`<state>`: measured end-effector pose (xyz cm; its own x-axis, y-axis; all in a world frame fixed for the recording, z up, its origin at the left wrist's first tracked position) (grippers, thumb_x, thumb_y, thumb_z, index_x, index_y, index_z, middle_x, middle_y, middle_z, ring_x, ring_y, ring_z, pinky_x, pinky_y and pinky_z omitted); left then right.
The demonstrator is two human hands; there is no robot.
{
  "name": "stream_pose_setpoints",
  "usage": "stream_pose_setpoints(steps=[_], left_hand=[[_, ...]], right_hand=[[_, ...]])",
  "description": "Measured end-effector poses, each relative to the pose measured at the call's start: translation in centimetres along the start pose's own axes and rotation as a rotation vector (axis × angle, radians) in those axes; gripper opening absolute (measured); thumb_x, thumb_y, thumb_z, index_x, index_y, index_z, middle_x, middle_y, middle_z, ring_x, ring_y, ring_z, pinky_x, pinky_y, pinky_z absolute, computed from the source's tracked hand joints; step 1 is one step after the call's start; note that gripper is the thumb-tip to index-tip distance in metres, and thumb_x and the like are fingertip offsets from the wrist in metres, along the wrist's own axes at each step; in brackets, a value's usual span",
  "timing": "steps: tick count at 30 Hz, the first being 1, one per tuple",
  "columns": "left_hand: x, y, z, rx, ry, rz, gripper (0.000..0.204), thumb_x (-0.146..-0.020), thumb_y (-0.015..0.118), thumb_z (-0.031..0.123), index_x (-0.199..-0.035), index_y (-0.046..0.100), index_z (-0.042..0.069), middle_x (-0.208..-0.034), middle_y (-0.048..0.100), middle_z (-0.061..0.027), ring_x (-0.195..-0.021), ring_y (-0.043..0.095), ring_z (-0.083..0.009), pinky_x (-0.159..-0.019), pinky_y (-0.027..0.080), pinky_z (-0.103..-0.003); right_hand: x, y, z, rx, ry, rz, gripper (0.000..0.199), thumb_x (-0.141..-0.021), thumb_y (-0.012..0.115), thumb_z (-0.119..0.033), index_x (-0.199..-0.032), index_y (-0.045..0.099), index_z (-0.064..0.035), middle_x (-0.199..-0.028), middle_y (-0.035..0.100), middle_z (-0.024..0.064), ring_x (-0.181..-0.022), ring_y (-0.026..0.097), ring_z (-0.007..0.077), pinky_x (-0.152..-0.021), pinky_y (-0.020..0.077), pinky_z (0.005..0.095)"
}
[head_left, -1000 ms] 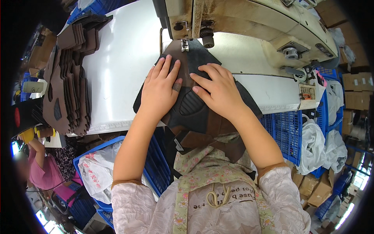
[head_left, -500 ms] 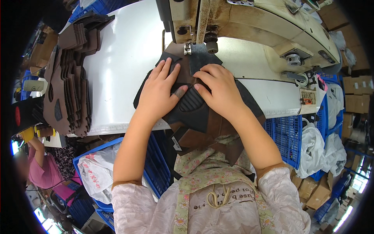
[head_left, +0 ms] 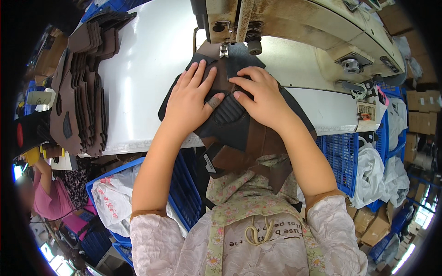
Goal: The recorder uses an industrial sewing machine to stitch together components of a brown and black shoe upper.
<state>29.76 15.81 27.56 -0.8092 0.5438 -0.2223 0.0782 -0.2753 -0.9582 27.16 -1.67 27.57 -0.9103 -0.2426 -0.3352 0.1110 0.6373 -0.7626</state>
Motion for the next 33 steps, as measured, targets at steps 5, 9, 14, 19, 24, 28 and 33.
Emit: stream_pose_setpoints(steps=[5,9,14,19,24,28,33], left_hand=[[-0.6,0.0,-0.4,0.021,-0.009,0.006,0.059,-0.092,0.062,0.042,-0.140,0.052,0.009,-0.150,0.042,-0.0192,-0.140,0.038,-0.0355,-0.114,0.032,-0.045],[-1.2,0.2,-0.8,0.024,-0.005,0.001,0.060,-0.092,0.062,0.043,-0.140,0.053,0.008,-0.150,0.042,-0.0185,-0.140,0.037,-0.0350,-0.115,0.032,-0.044],[-1.8,0.3,-1.1,0.021,-0.004,0.004,0.060,-0.092,0.062,0.043,-0.141,0.052,0.008,-0.151,0.042,-0.0177,-0.141,0.036,-0.0347,-0.115,0.031,-0.044],[-1.9,0.4,-1.2,0.036,-0.018,-0.001,0.060,-0.093,0.061,0.042,-0.141,0.052,0.009,-0.151,0.042,-0.0169,-0.142,0.035,-0.0341,-0.116,0.031,-0.043],[-1.9,0.5,-1.1,0.020,-0.028,-0.027,0.060,-0.093,0.061,0.042,-0.142,0.051,0.009,-0.152,0.040,-0.0173,-0.142,0.035,-0.0338,-0.116,0.030,-0.043],[-2.0,0.5,-1.0,0.026,-0.041,-0.037,0.060,-0.093,0.061,0.042,-0.143,0.050,0.010,-0.153,0.039,-0.0176,-0.143,0.034,-0.0338,-0.116,0.030,-0.043],[-2.1,0.6,-0.9,0.015,-0.051,-0.037,0.060,-0.093,0.061,0.041,-0.143,0.050,0.010,-0.153,0.039,-0.0178,-0.142,0.034,-0.0342,-0.116,0.031,-0.043]], right_hand=[[-0.5,0.1,0.5,0.007,-0.021,0.003,0.030,-0.083,0.069,-0.021,-0.112,0.070,-0.0115,-0.120,0.059,0.0085,-0.120,0.052,0.0307,-0.103,0.0387,0.0448],[-1.1,0.1,0.9,0.016,-0.026,-0.008,0.032,-0.084,0.068,-0.022,-0.114,0.070,-0.0118,-0.118,0.059,0.0084,-0.118,0.052,0.0303,-0.102,0.0392,0.0442],[-1.7,0.3,1.2,0.015,-0.027,-0.027,0.033,-0.084,0.068,-0.022,-0.115,0.070,-0.0112,-0.117,0.059,0.0077,-0.117,0.052,0.0293,-0.102,0.0395,0.0439],[-1.9,0.6,1.5,0.033,-0.058,-0.025,0.034,-0.083,0.068,-0.022,-0.116,0.070,-0.0111,-0.117,0.060,0.0059,-0.117,0.052,0.0281,-0.102,0.0392,0.0435],[-2.1,0.7,1.7,0.037,-0.051,-0.041,0.036,-0.083,0.068,-0.022,-0.117,0.069,-0.0104,-0.117,0.060,0.0065,-0.117,0.053,0.0275,-0.102,0.0397,0.0436],[-2.0,0.0,1.6,-0.039,-0.053,-0.070,0.040,-0.082,0.070,-0.022,-0.120,0.066,-0.0102,-0.122,0.061,0.0107,-0.122,0.052,0.0315,-0.105,0.0393,0.0450],[-1.6,-0.9,1.8,-0.191,0.028,-0.163,0.049,-0.080,0.073,-0.021,-0.125,0.058,-0.0094,-0.133,0.057,0.0195,-0.133,0.045,0.0390,-0.110,0.0362,0.0482]])
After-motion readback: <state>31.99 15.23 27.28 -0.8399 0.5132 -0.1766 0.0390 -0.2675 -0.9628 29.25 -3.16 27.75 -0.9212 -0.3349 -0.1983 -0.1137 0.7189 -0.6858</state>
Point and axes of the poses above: each hand's wrist, its own x-axis away from the middle knuckle, its own y-axis out of the palm, z = x × y, the point moved 5 cm from there along -x, towards the middle knuckle
